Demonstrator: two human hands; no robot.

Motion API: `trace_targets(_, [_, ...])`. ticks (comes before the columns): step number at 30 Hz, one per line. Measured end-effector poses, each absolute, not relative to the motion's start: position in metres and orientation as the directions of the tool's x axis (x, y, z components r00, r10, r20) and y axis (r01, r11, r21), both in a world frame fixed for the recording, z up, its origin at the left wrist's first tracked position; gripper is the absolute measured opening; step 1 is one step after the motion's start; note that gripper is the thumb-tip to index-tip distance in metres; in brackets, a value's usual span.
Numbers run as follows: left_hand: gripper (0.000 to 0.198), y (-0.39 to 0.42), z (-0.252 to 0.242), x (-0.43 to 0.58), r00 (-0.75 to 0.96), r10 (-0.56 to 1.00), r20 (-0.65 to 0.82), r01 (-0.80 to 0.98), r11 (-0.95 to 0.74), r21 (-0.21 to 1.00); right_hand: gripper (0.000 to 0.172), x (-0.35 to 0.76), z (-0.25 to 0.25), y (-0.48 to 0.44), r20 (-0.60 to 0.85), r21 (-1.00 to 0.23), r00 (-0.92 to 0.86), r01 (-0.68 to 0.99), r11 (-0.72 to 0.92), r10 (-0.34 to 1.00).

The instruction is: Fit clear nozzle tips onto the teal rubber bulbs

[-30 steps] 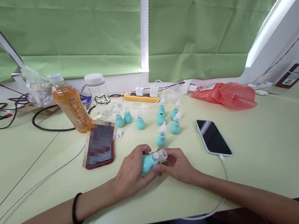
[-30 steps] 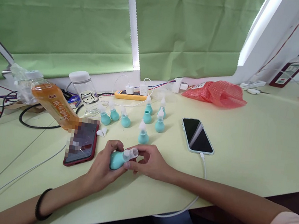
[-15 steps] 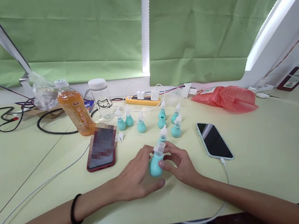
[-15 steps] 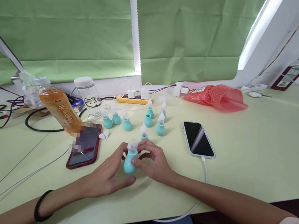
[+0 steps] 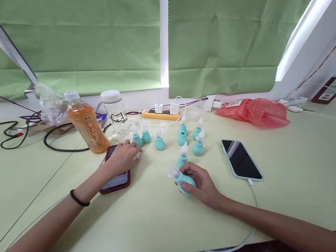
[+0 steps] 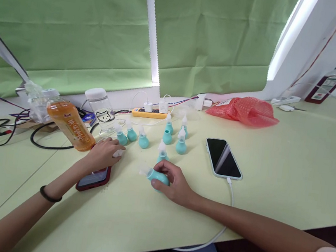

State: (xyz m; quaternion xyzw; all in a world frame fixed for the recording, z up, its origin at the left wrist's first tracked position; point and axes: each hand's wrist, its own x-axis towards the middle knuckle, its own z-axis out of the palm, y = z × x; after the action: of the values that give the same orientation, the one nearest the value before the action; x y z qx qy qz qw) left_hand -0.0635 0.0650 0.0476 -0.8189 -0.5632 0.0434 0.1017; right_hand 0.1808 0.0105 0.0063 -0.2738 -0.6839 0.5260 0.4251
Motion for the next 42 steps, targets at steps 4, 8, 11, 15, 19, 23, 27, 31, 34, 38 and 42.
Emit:
trace_targets(4, [0.033, 0.071, 0.048, -0.059, 0.359, 0.933, 0.010, 0.911, -0.348, -0.221, 0.018, 0.180, 0.007, 0.010, 0.264, -0.961, -0.498, -0.059, 0.272, 0.826])
trace_targets(8, [0.031, 0.081, 0.049, -0.060, 0.379, 0.925, -0.013, 0.905, -0.374, -0.203, 0.017, 0.179, 0.009, 0.010, 0.253, -0.963, -0.499, -0.049, 0.264, 0.829])
trace_targets(11, [0.023, 0.085, 0.047, -0.056, 0.378, 0.926, -0.003, 0.905, -0.370, -0.211, 0.018, 0.179, 0.009, 0.010, 0.248, -0.964, -0.491, -0.038, 0.264, 0.835])
trace_targets(15, [0.027, 0.084, 0.042, -0.053, 0.411, 0.912, 0.003, 0.887, -0.399, -0.231, 0.019, 0.179, 0.008, 0.009, 0.215, -0.974, -0.485, -0.040, 0.224, 0.848])
trace_targets(19, [0.018, 0.082, 0.041, -0.055, 0.456, 0.890, 0.010, 0.874, -0.446, -0.195, 0.022, 0.179, 0.007, 0.009, 0.197, -0.980, -0.488, -0.066, 0.189, 0.850])
trace_targets(23, [0.019, 0.076, 0.050, -0.049, 0.456, 0.885, 0.092, 0.886, -0.441, -0.145, 0.021, 0.179, 0.006, 0.010, 0.195, -0.980, -0.493, -0.066, 0.187, 0.848])
trace_targets(27, [0.020, 0.049, 0.058, -0.032, 0.374, 0.883, 0.285, 0.756, -0.468, 0.458, 0.022, 0.180, 0.005, 0.010, 0.180, -0.983, -0.496, -0.058, 0.175, 0.849])
trace_targets(31, [0.018, 0.016, 0.054, -0.014, 0.281, 0.930, 0.237, 0.253, -0.310, 0.916, 0.020, 0.180, 0.005, 0.009, 0.190, -0.978, -0.473, -0.012, 0.209, 0.861])
trace_targets(34, [0.017, 0.003, 0.049, -0.009, 0.244, 0.958, 0.148, 0.125, -0.183, 0.975, 0.019, 0.180, 0.007, 0.008, 0.210, -0.964, -0.461, 0.047, 0.260, 0.862])
trace_targets(38, [0.018, 0.002, 0.046, -0.010, 0.178, 0.975, 0.134, 0.085, -0.151, 0.985, 0.018, 0.180, 0.010, 0.007, 0.259, -0.925, -0.425, 0.148, 0.349, 0.867])
trace_targets(42, [0.021, 0.004, 0.041, -0.012, 0.193, 0.981, 0.015, 0.039, -0.023, 0.999, 0.017, 0.181, 0.009, 0.006, 0.336, -0.857, -0.417, 0.236, 0.458, 0.844])
